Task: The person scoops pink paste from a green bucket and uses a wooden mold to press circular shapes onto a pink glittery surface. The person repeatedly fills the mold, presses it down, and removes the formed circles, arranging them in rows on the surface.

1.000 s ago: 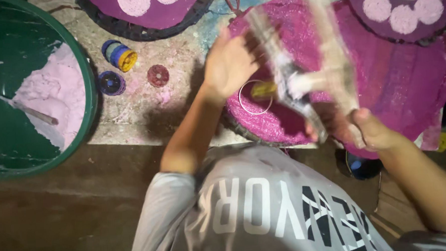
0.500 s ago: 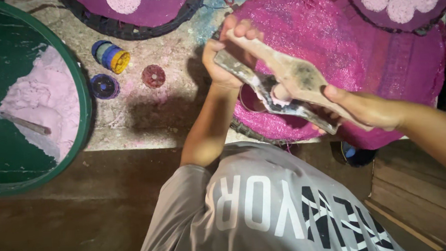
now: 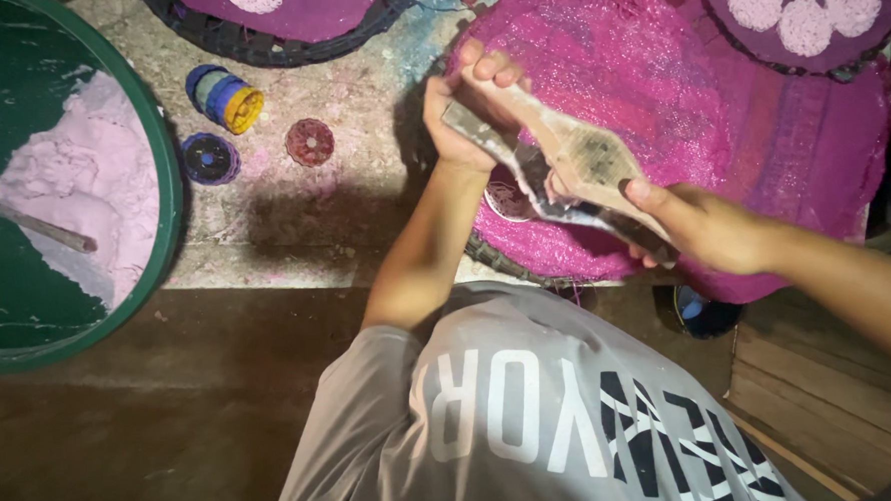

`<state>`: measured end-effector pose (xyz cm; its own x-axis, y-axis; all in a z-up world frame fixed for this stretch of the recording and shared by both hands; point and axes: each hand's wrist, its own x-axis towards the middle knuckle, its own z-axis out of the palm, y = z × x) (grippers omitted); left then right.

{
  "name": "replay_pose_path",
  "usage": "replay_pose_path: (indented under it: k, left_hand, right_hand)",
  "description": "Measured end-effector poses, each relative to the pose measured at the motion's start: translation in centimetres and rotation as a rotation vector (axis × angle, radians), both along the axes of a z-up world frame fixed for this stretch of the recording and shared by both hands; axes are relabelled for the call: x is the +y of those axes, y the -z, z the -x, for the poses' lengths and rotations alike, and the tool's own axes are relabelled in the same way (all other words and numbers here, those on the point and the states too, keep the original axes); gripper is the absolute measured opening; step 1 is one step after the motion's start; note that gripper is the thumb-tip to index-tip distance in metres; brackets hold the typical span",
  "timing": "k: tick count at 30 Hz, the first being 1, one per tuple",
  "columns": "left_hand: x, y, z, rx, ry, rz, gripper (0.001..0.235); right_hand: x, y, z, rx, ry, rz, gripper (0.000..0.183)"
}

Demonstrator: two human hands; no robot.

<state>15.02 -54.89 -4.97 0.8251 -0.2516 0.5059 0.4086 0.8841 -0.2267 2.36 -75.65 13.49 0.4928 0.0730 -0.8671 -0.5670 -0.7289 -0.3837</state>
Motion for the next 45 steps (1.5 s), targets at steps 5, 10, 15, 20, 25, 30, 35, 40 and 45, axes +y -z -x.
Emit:
replay_pose_path:
  k: [5,10,15,20,25,30,35,40,45]
  left_hand:
    - [-0.5,-1.1,-2.2,0.009,0.066,0.006,0.022]
    - [1.8,-1.8,-4.2,-0.108,0.041,-0.071,0.02]
    - [4.1,-1.4,-3.8,-0.078,0.007,-0.126,0.026]
    - [2.6,-1.0,-1.2,0.077,-0.012,-0.212,0.024]
    - [0.7,-1.3,-2.0,0.136,-0.02,-0.226,0.026]
    - [2.0,-1.6,-3.6,0.074,-0.015,-0.299,0.029]
    - [0.7,-2.2,-3.1,0.072,-0.003,-0.259,0.03]
    - [1.6,-1.8,-4.3,0.01,-0.07,-0.41,0.037]
    - [2.8,-0.2,-0.2,0.216,0.256,-1.395,0.064]
  right_hand:
    - [0.6,-0.2,-0.2,-0.201,0.033,0.097,0.077]
    - [2.2,1.7,-0.3,-0.351,-0.01,-0.02,0.077]
    - [3.1,3.4,-0.1,-0.29,0.026,-0.123,0.08]
    - [2.1,2.3,0.5,-0.131,0.112,-0.146,0.08]
    - [0.5,1.7,-0.3,-0.214,0.039,0.019,0.083]
    - [0.9,2.6,-0.1,-0.285,0.075,-0.062,0.082]
    - [0.2,2.4,-0.2,-0.283,0.088,0.015,0.081]
    - [-0.8,4.8,-0.2,-0.429,0.079,-0.175,0.08]
    - [-2.6,6.7,1.7,-0.512,0.109,-0.333,0.074]
